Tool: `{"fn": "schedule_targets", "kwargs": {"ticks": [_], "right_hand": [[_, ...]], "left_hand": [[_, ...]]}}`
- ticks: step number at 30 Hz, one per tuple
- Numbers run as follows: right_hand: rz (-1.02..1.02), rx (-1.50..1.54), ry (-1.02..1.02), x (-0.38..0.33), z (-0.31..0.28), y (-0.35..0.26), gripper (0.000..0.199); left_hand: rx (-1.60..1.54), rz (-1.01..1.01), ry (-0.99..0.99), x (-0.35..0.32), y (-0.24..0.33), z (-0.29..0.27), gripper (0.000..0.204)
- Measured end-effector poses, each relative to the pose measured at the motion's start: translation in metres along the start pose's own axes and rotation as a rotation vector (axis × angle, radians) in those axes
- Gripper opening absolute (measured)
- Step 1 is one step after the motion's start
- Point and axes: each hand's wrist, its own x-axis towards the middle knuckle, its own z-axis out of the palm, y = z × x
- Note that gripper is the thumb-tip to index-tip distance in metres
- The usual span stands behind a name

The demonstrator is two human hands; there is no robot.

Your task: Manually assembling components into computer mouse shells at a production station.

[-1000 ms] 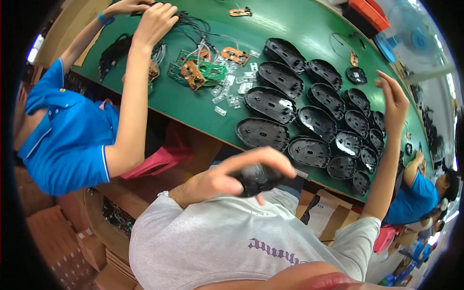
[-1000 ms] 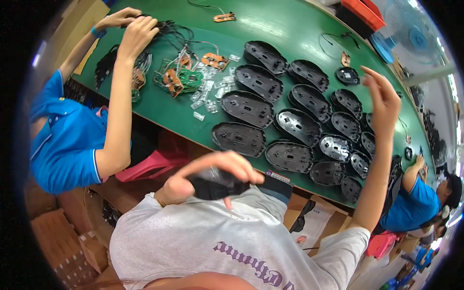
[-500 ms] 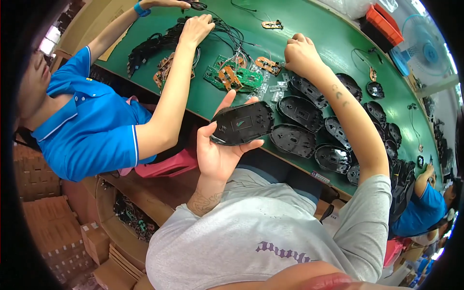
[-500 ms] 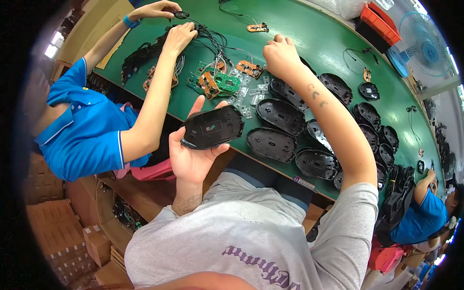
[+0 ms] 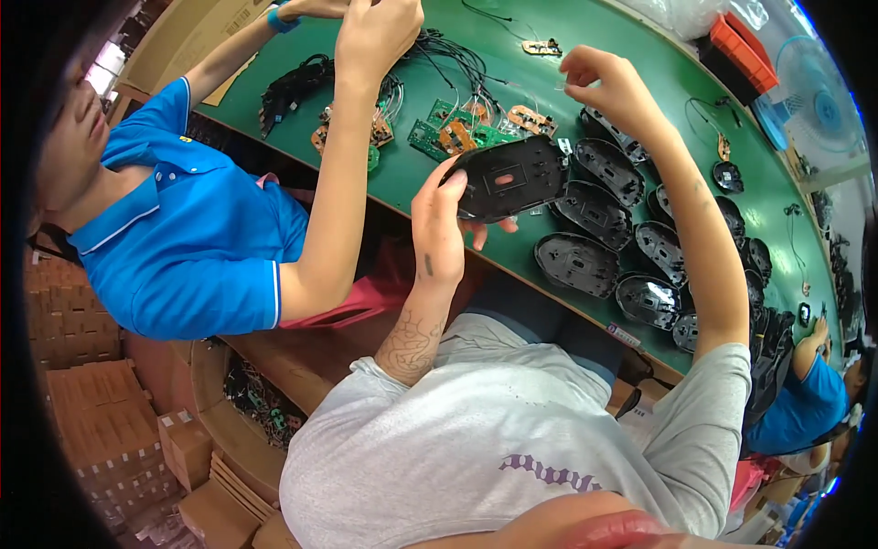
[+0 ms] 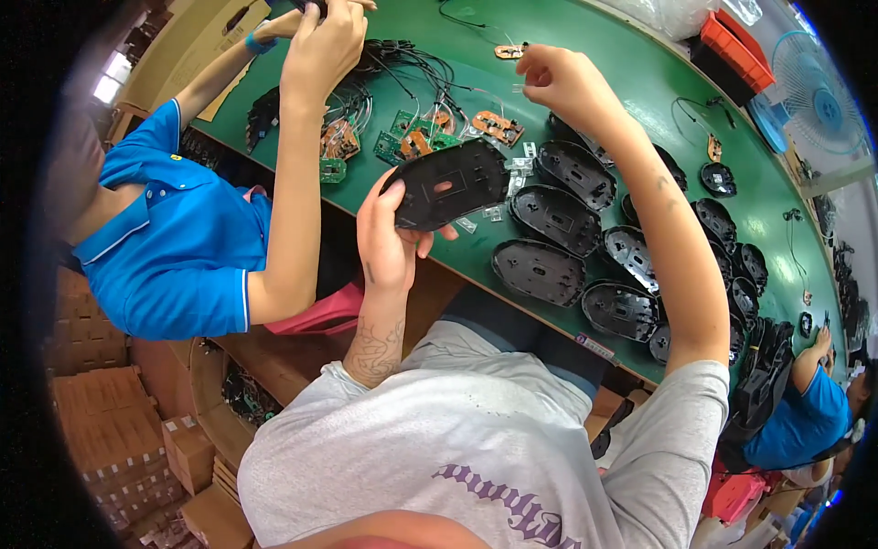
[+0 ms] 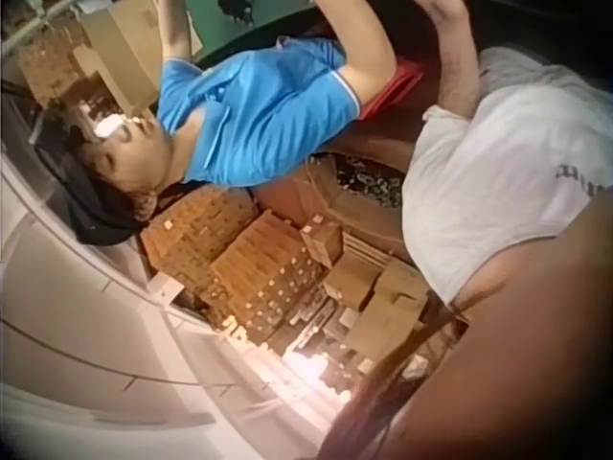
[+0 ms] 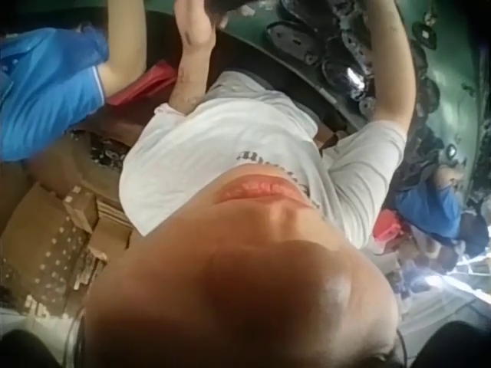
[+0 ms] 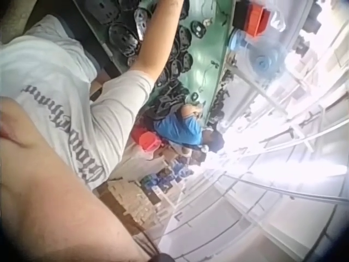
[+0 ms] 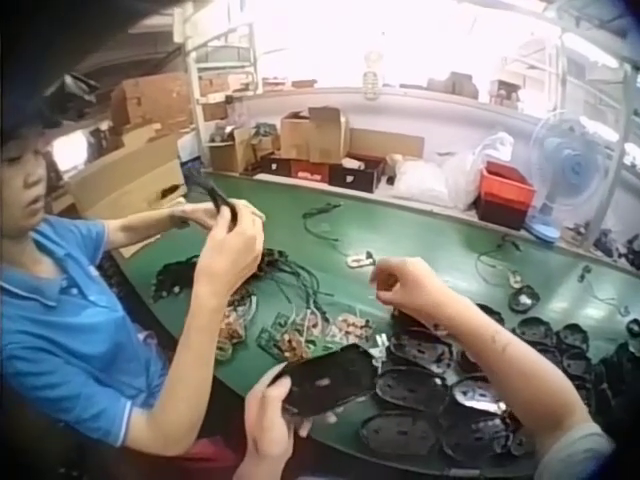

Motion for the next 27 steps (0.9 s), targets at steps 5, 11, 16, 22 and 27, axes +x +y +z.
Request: {"fn": "schedule_targets", "kwargs": {"ticks": [5,11,16,22,27], "right_hand": [[-0.119,0.626,-0.016,-0.049,-0.013,-0.044,0.02],[-0.057,0.683,0.05,-0.076,-0.036,-0.037,0.018],[-0.007,0.678,0.213,-0.094,-0.055,-0.035,0.018],[0.029,0.874,0.112,-0.106,-0.034,-0.045,0.018],[-0.025,0.541,0.216,-0.119,-0.015,-0.058,0.015]], "left_hand": [[0.08,0.046,0.096,0.013,0.0,0.006,0.04],[0.236,0.032,-0.025,0.026,0.001,0.007,0.034],[0.186,0.048,-0.08,0.029,-0.003,0.022,0.032],[0.162,0.048,-0.131,0.025,-0.004,0.04,0.033],[0.197,0.054,-0.186,0.023,-0.003,0.048,0.035]]}}
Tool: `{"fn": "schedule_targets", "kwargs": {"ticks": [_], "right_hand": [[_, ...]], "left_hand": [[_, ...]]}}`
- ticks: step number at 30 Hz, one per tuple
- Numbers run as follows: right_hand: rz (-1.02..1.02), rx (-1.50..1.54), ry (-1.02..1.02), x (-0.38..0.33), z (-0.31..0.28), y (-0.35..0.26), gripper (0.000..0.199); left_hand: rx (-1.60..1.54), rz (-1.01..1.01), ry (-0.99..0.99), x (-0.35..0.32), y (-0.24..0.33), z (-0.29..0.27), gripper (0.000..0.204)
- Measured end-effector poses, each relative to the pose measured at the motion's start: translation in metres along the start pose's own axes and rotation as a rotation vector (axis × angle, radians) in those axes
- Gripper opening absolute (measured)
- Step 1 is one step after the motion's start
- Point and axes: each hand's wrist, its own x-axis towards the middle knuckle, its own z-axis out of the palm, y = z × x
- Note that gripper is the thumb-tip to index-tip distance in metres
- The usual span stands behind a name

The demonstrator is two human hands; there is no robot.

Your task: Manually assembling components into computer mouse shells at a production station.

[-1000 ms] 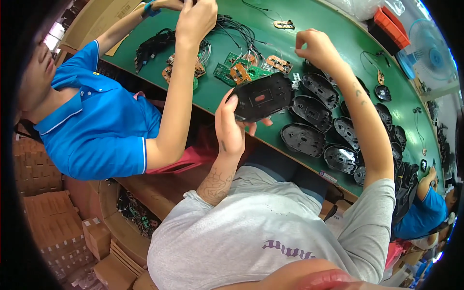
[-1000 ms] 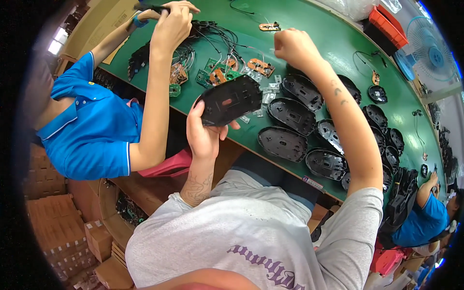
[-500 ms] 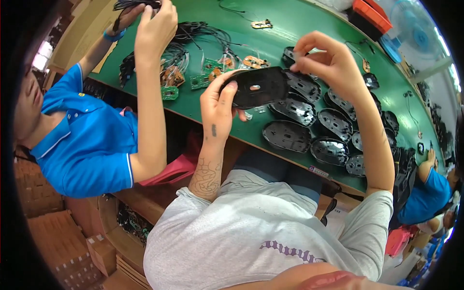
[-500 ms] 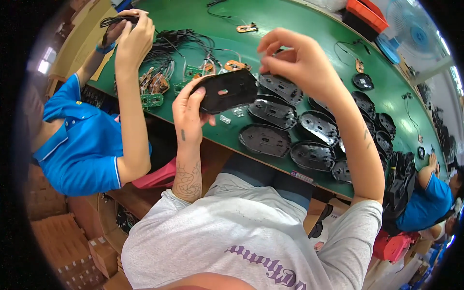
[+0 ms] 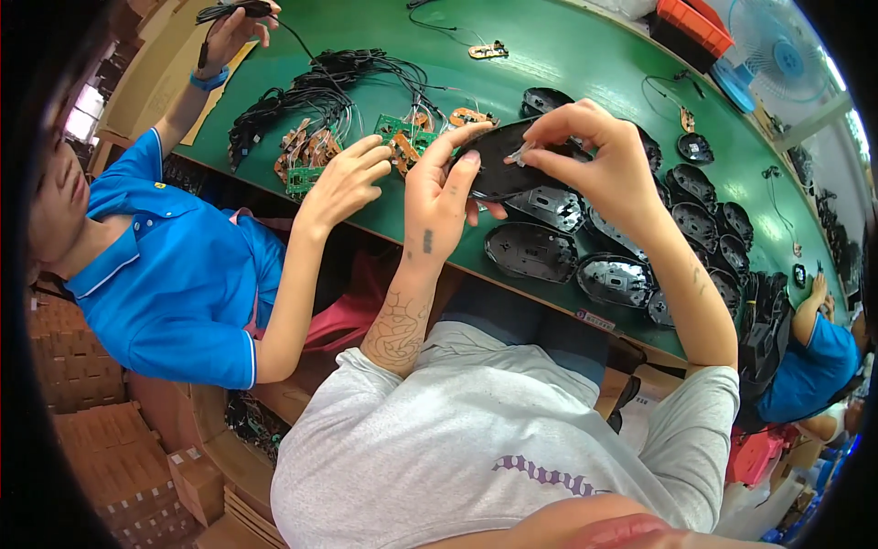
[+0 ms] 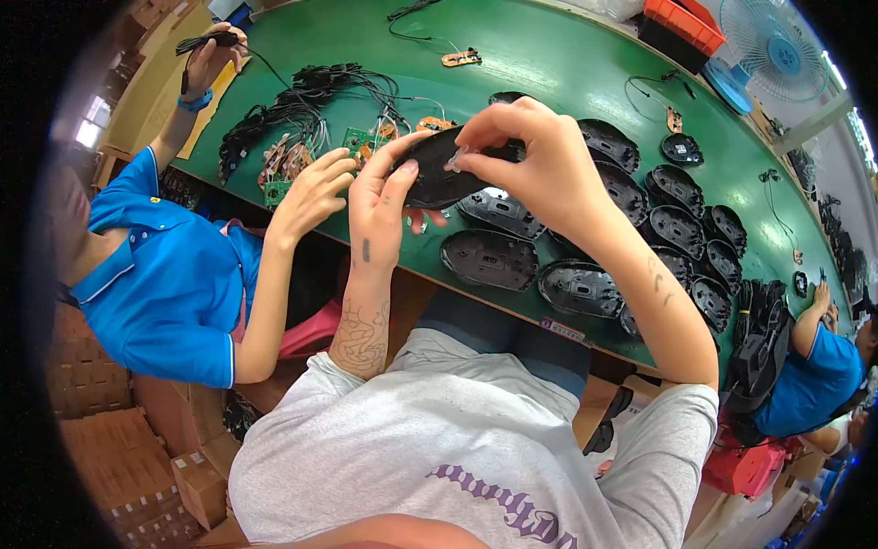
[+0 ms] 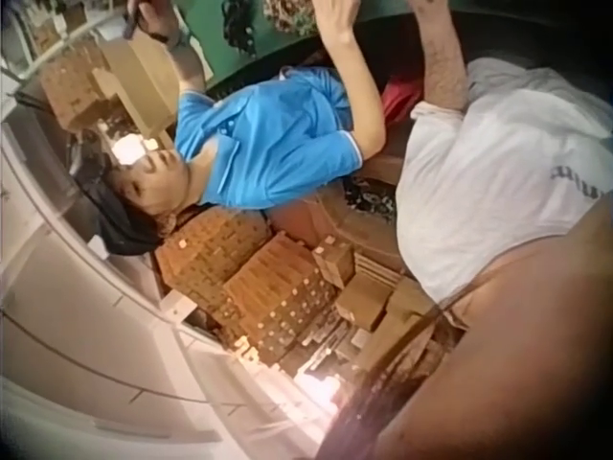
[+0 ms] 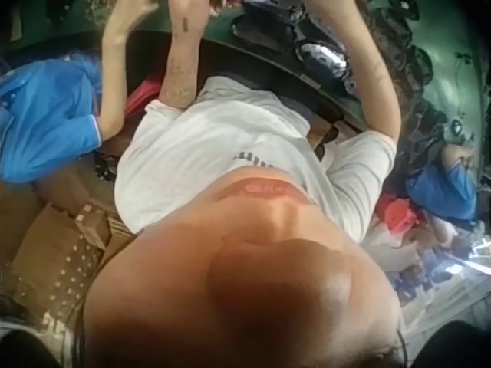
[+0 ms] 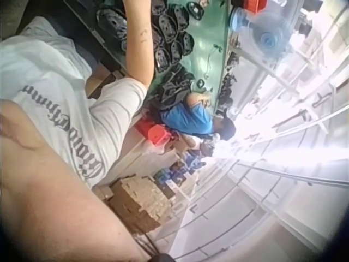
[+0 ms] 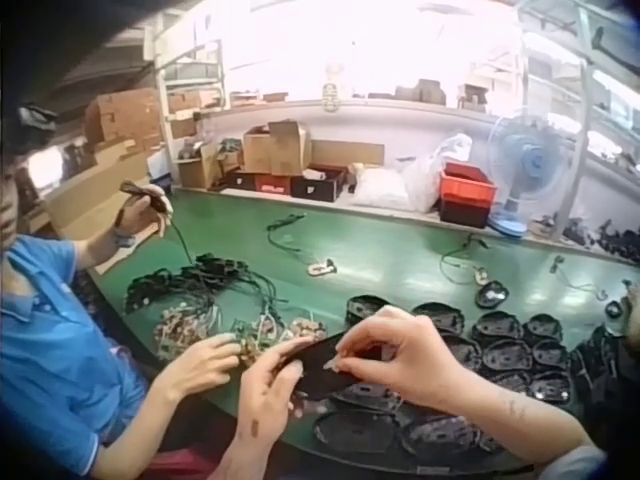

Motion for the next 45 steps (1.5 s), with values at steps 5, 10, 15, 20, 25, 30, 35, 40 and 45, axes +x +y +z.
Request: {"fn": "schedule_targets", "kwargs": {"ticks": [5,10,15,20,25,30,35,40,45], "right_hand": [[-0.228,-0.298,0.104,-0.005,0.002,0.005,0.015],[-0.428,-0.475,0.107,-0.003,0.0,0.011,0.016],[-0.419,-0.472,0.088,-0.006,-0.009,0.012,0.015],[-0.46,-0.618,0.06,-0.008,-0.017,0.012,0.016],[-0.492,-0.616,0.2,-0.013,-0.029,0.004,0.014],[-0.368,-0.284,0.384,-0.038,-0.052,-0.027,0.009],[-0.343,-0.238,0.46,-0.087,-0.076,-0.033,0.01],[-0.231,-0.174,0.692,-0.163,-0.085,-0.025,0.013],[-0.126,-0.176,0.915,-0.253,-0.093,-0.007,0.018]], "left_hand": [[-0.005,-0.004,-0.037,0.0,0.002,0.007,0.035],[0.002,-0.038,-0.066,0.002,0.002,0.003,0.036],[-0.034,-0.065,-0.098,0.01,0.002,0.012,0.036],[-0.049,-0.139,-0.158,0.019,0.0,0.013,0.036],[-0.082,-0.241,-0.242,0.04,-0.001,0.012,0.039],[0.06,-0.241,-0.212,0.098,-0.008,0.001,0.041],[0.274,-0.343,-0.251,0.186,-0.029,-0.008,0.042],[0.445,-0.455,-0.254,0.244,-0.072,-0.031,0.042],[0.554,-0.542,-0.272,0.276,-0.091,-0.025,0.039]]}}
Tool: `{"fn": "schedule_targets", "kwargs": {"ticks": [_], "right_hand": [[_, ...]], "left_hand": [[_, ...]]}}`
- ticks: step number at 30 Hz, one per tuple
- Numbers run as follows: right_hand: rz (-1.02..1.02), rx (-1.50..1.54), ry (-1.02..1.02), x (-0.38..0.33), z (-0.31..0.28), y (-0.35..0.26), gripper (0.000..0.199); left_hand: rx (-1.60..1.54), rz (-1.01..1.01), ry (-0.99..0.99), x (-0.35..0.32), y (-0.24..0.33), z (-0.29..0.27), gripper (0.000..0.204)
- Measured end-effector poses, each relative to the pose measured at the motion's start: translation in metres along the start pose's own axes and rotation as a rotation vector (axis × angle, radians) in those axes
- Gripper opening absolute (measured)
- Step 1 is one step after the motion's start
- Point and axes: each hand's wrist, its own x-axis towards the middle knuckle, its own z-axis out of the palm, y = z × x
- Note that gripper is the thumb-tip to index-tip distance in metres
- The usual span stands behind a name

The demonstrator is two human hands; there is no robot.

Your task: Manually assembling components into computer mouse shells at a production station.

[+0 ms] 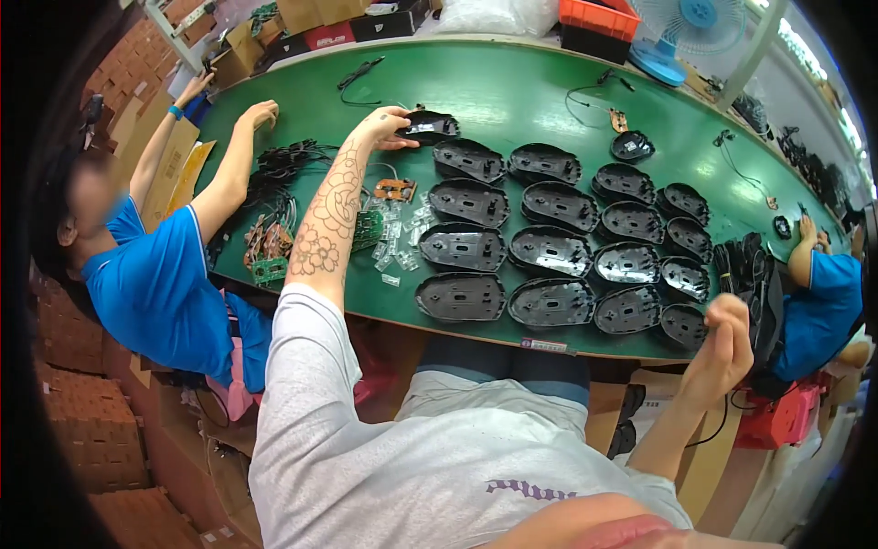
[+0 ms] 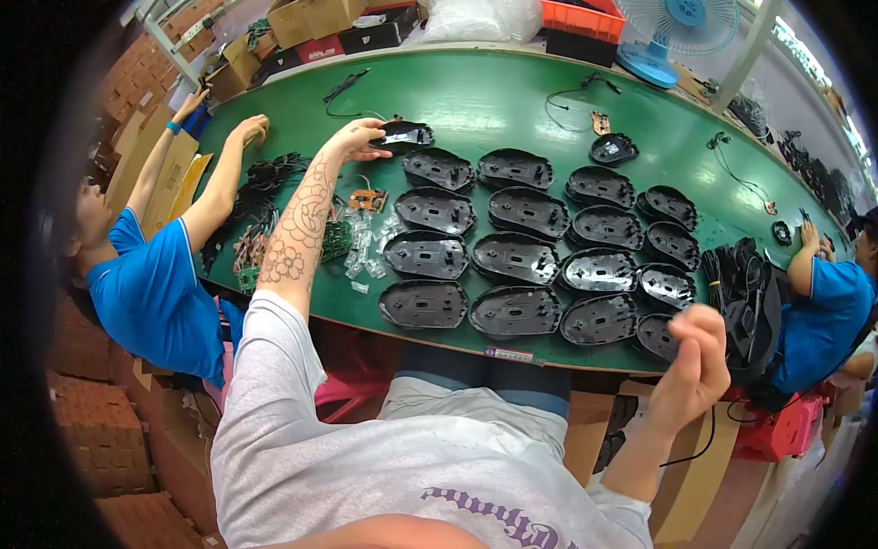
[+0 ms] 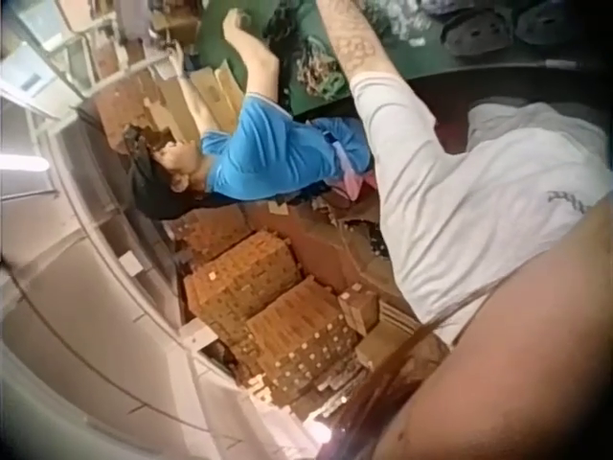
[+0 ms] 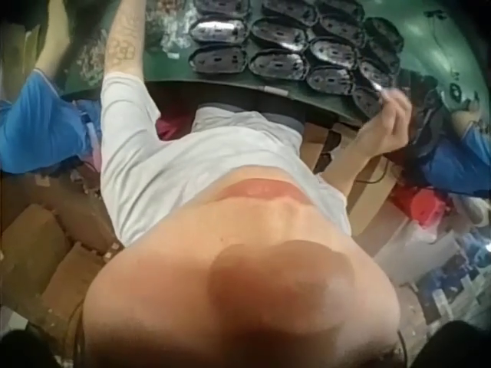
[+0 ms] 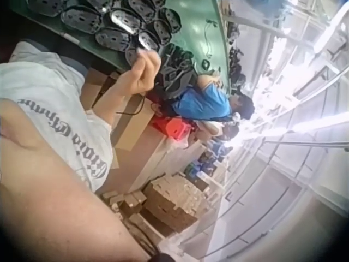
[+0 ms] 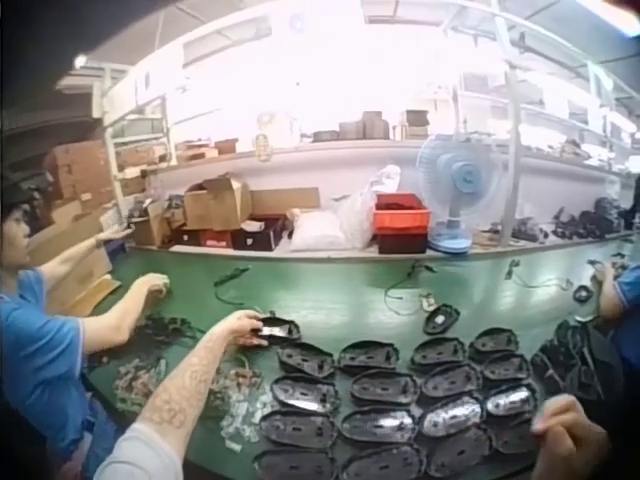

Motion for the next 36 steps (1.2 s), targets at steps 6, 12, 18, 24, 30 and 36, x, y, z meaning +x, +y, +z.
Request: {"fn": "schedule_targets", "kwargs": {"ticks": [6,12,18,24,30,36], "right_hand": [[0.255,0.0,0.207,-0.047,-0.026,0.006,0.022],[0.341,0.029,0.197,-0.069,-0.014,0.003,0.02],[0.369,0.066,0.126,-0.075,0.002,0.001,0.018],[0.369,0.094,0.06,-0.076,0.016,-0.004,0.017],[0.347,0.094,0.01,-0.081,0.029,-0.009,0.017],[0.368,0.156,0.001,-0.091,0.042,-0.005,0.018]], "left_hand": [[0.523,0.038,0.104,0.01,0.015,0.0,0.036],[0.748,0.102,0.209,0.008,0.015,-0.003,0.035],[0.874,0.226,0.312,0.009,0.0,-0.004,0.028],[0.881,0.247,0.397,0.01,-0.012,-0.013,0.026],[0.972,0.38,0.636,-0.027,-0.003,-0.012,0.034],[1.044,0.898,0.199,-0.171,-0.007,0.022,0.022]]}}
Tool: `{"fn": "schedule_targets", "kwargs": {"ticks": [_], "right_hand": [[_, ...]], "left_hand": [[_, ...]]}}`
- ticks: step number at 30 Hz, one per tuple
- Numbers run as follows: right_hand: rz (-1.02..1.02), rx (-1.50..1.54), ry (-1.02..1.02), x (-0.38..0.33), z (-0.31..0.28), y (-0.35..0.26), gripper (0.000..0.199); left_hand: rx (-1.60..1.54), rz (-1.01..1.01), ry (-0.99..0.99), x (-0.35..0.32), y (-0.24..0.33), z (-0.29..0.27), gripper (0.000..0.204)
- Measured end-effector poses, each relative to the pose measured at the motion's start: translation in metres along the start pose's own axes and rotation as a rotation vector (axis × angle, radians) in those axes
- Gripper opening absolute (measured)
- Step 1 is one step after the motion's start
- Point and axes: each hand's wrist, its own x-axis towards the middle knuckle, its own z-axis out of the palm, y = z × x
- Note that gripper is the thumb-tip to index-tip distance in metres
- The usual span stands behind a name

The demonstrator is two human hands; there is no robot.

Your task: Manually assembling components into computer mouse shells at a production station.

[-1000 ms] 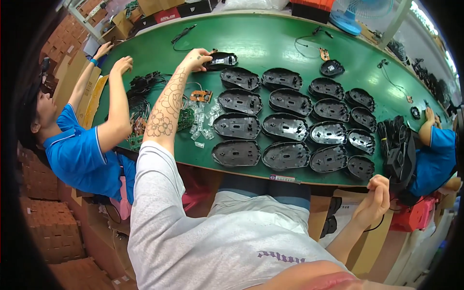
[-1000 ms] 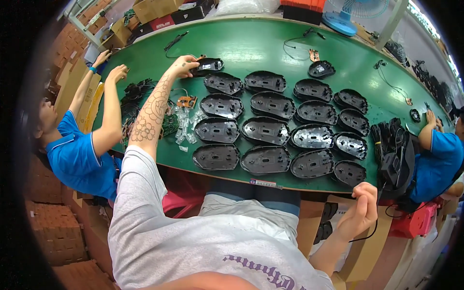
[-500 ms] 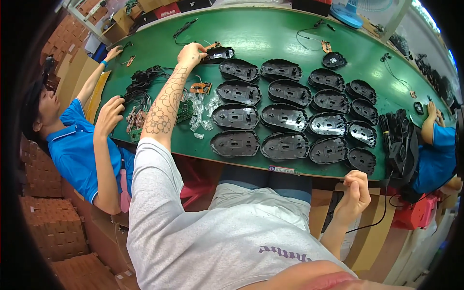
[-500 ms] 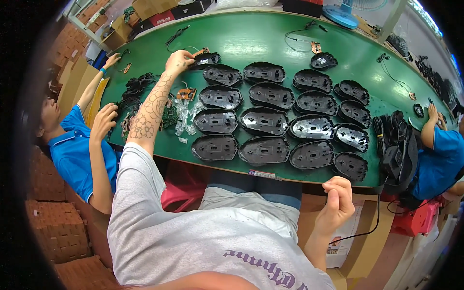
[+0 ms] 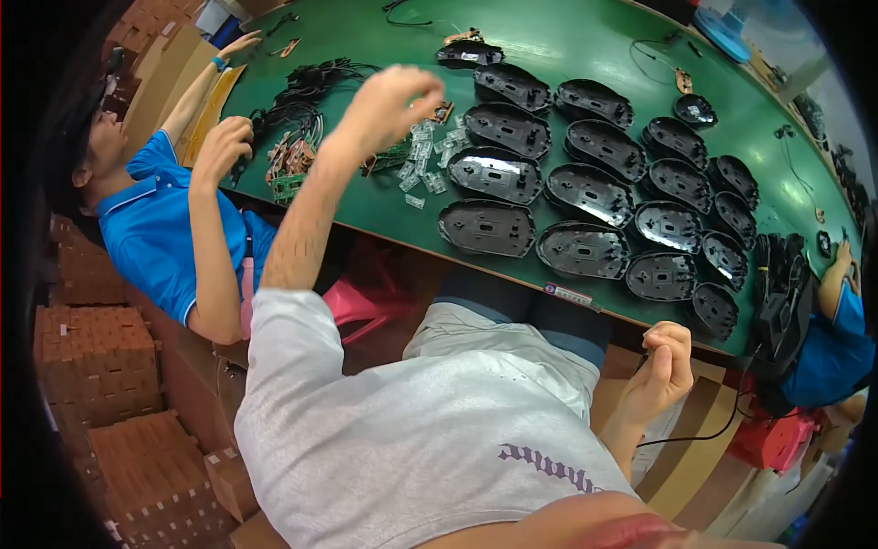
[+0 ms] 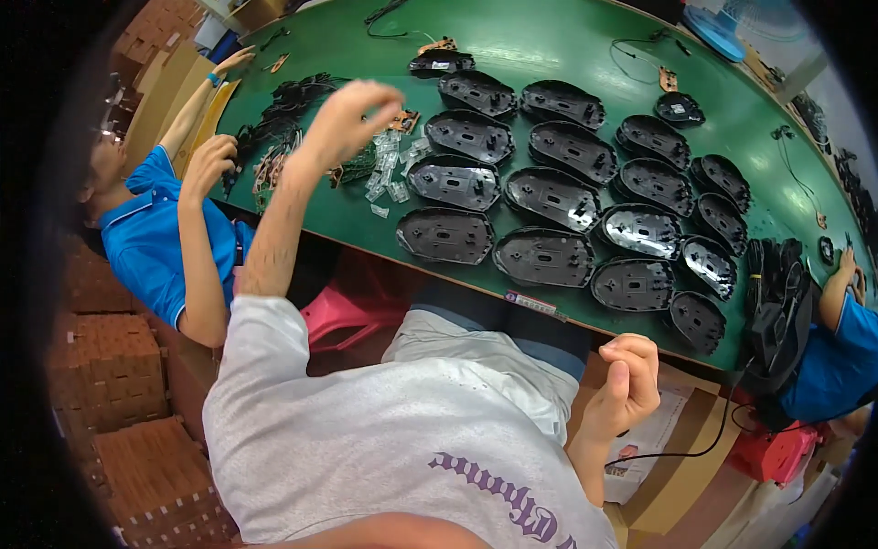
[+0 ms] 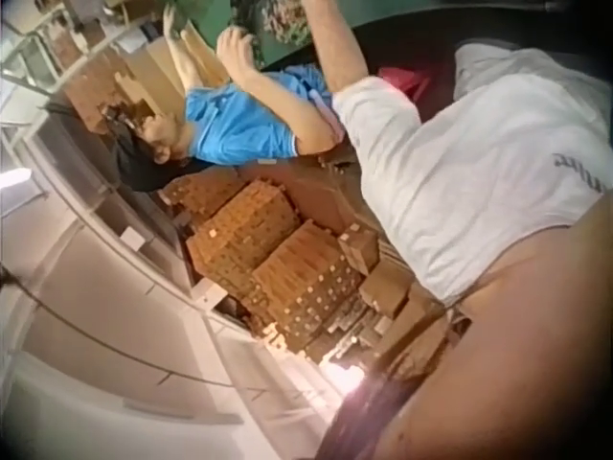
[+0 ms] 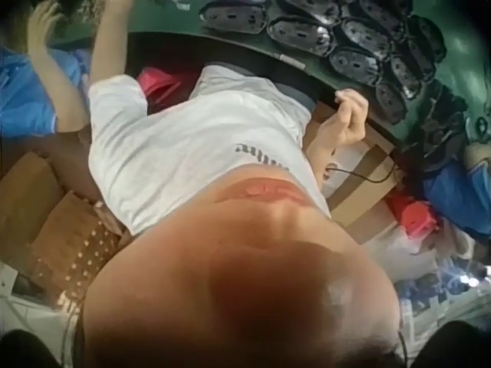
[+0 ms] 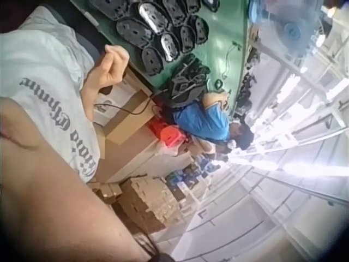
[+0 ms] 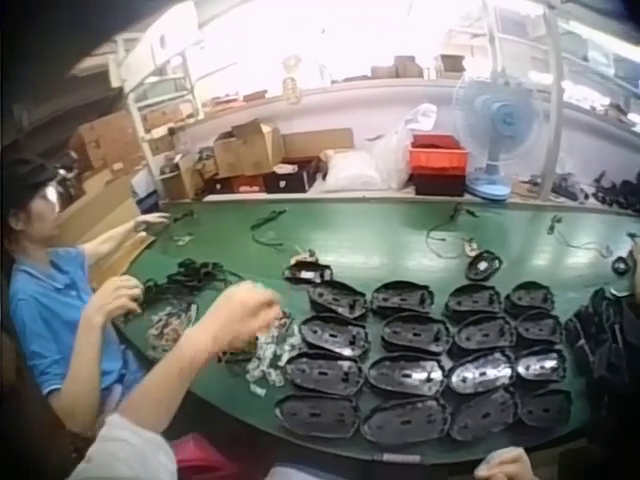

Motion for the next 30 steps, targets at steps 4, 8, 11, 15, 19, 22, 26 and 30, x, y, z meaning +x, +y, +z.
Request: {"fn": "schedule_targets", "kwargs": {"ticks": [4,8,11,15,19,22,26,30], "right_hand": [[0.02,0.066,-0.068,0.006,0.016,0.001,0.018],[-0.034,0.066,-0.17,0.019,0.028,-0.002,0.018],[-0.074,0.051,-0.195,0.021,0.033,-0.004,0.018],[-0.068,0.05,-0.149,0.016,0.037,-0.003,0.018],[-0.018,0.073,-0.135,0.006,0.036,-0.001,0.019],[0.015,0.059,-0.157,0.006,0.036,0.0,0.019],[0.013,0.045,-0.175,0.012,0.038,-0.002,0.019],[-0.026,0.07,-0.162,0.015,0.042,-0.002,0.019]], "left_hand": [[0.272,0.1,0.001,-0.066,0.015,0.0,0.022],[0.225,0.006,0.072,-0.088,-0.011,0.003,0.024],[0.308,-0.037,0.13,-0.088,-0.013,0.004,0.025],[0.38,-0.033,0.229,-0.084,0.025,0.021,0.028],[-0.148,-0.268,0.186,-0.09,0.048,0.055,0.033],[-0.122,-0.249,0.224,-0.086,0.039,0.062,0.036],[-0.003,-0.179,0.189,-0.08,0.035,0.064,0.037],[-0.077,-0.214,0.113,-0.086,0.031,0.061,0.039]]}}
